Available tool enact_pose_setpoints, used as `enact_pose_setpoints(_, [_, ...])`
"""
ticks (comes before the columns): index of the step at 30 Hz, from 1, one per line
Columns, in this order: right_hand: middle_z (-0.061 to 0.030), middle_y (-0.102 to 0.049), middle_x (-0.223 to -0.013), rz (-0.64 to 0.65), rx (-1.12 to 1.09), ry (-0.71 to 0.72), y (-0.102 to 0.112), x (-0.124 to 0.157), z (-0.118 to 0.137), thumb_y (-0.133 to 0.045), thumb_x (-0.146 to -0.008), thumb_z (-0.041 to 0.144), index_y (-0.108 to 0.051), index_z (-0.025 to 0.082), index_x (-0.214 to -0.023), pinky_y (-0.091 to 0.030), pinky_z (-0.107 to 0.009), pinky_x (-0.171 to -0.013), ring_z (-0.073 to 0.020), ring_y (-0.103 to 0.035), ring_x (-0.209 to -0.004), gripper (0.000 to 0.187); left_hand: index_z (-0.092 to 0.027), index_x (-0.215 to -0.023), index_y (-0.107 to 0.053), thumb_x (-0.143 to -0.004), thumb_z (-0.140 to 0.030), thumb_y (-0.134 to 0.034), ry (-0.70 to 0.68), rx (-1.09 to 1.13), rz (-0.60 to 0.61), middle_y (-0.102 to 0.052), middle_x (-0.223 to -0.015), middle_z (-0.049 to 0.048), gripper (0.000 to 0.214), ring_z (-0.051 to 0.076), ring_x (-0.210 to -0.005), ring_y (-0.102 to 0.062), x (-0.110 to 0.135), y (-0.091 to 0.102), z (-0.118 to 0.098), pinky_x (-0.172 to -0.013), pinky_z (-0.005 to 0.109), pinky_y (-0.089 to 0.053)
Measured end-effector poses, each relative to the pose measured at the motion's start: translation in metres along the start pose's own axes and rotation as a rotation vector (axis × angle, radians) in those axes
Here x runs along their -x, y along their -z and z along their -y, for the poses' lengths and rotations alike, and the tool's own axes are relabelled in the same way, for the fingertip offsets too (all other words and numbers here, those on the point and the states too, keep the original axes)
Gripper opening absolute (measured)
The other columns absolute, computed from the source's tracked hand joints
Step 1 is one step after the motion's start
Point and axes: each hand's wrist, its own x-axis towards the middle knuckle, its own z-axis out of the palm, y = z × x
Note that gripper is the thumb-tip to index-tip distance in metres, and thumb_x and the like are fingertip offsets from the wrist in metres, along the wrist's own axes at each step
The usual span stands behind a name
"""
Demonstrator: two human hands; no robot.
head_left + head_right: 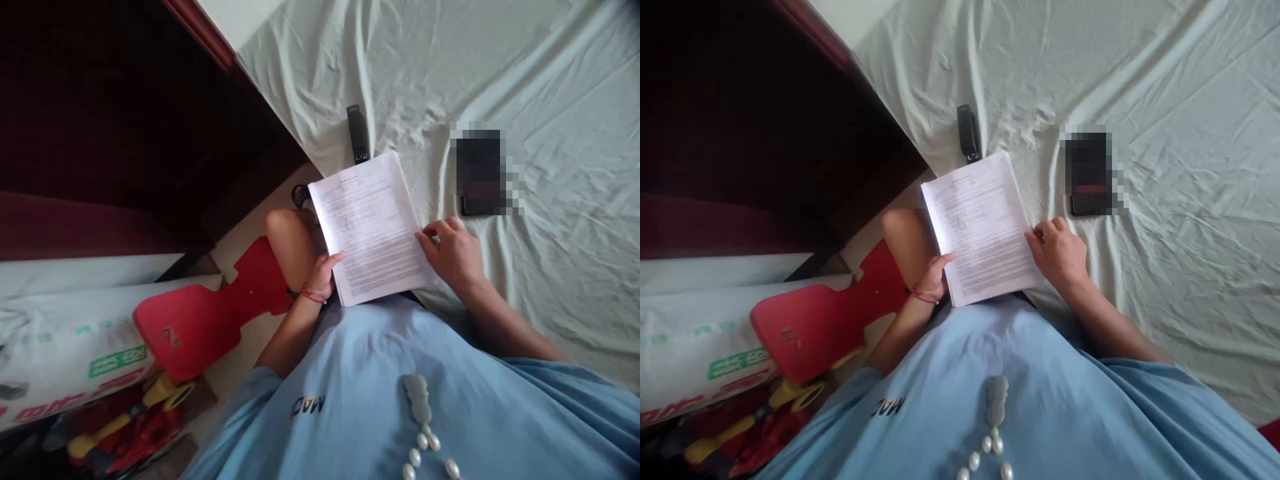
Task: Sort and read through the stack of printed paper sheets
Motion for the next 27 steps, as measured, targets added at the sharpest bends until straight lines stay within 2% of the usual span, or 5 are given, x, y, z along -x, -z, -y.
enact_pose_setpoints(5, [-0.0073, -0.073, -0.094, 0.036, -0.080, 0.028, -0.001, -0.001, -0.003, -0.064, -0.099, 0.040, -0.070, 0.020, -0.087, -0.033, -0.032, -0.066, -0.0200, -0.062, -0.077, 0.024, -0.013, -0.096, -0.080, -0.057, -0.050, -0.103, 0.096, 0.107, -0.002, -0.085, -0.105, 0.0169, 0.059, 0.040, -0.122, -0.077, 0.000, -0.010, 0.009, -0.113, 0.053, -0.058])
enact_pose_setpoints(9, [-0.0072, -0.074, -0.091, -0.042, -0.128, 0.095, -0.003, 0.002, -0.006, -0.057, -0.102, 0.041, -0.069, 0.020, -0.087, -0.034, -0.031, -0.067, -0.0195, -0.062, -0.076, 0.028, -0.011, -0.098, -0.080, -0.050, -0.045, -0.109, 0.037, 0.063, -0.066, -0.085, -0.100, 0.0155, 0.065, 0.038, -0.110, -0.081, -0.001, -0.013, 0.012, -0.110, 0.053, -0.060])
enact_pose_setpoints(16, [-0.0070, -0.073, -0.089, -0.206, -0.092, 0.207, -0.006, 0.007, -0.005, -0.049, -0.105, 0.043, -0.072, 0.020, -0.092, -0.031, -0.029, -0.061, -0.0173, -0.060, -0.067, 0.035, -0.010, -0.098, -0.081, -0.041, -0.049, -0.111, 0.080, 0.069, -0.034, -0.085, -0.093, 0.0142, 0.075, 0.031, -0.085, -0.081, 0.001, -0.015, 0.019, -0.101, 0.052, -0.063])
enact_pose_setpoints(21, [-0.0062, -0.077, -0.096, -0.076, -0.085, 0.196, -0.014, 0.000, -0.008, -0.049, -0.103, 0.047, -0.070, 0.024, -0.091, -0.037, -0.031, -0.061, -0.0212, -0.067, -0.067, 0.033, -0.009, -0.104, -0.084, -0.045, -0.060, -0.107, 0.009, 0.006, 0.020, -0.085, -0.098, 0.0173, 0.081, 0.035, -0.093, -0.082, 0.005, -0.018, 0.023, -0.107, 0.054, -0.059])
enact_pose_setpoints(27, [-0.0088, -0.078, -0.078, 0.100, -0.192, 0.201, -0.032, -0.012, -0.011, -0.042, -0.092, 0.056, -0.058, 0.029, -0.072, -0.049, -0.042, -0.067, -0.0329, -0.076, -0.073, 0.038, -0.011, -0.104, -0.087, -0.045, -0.066, -0.104, -0.145, -0.075, 0.063, -0.085, -0.101, 0.0178, 0.083, 0.041, -0.103, -0.081, 0.014, -0.007, 0.014, -0.108, 0.054, -0.057])
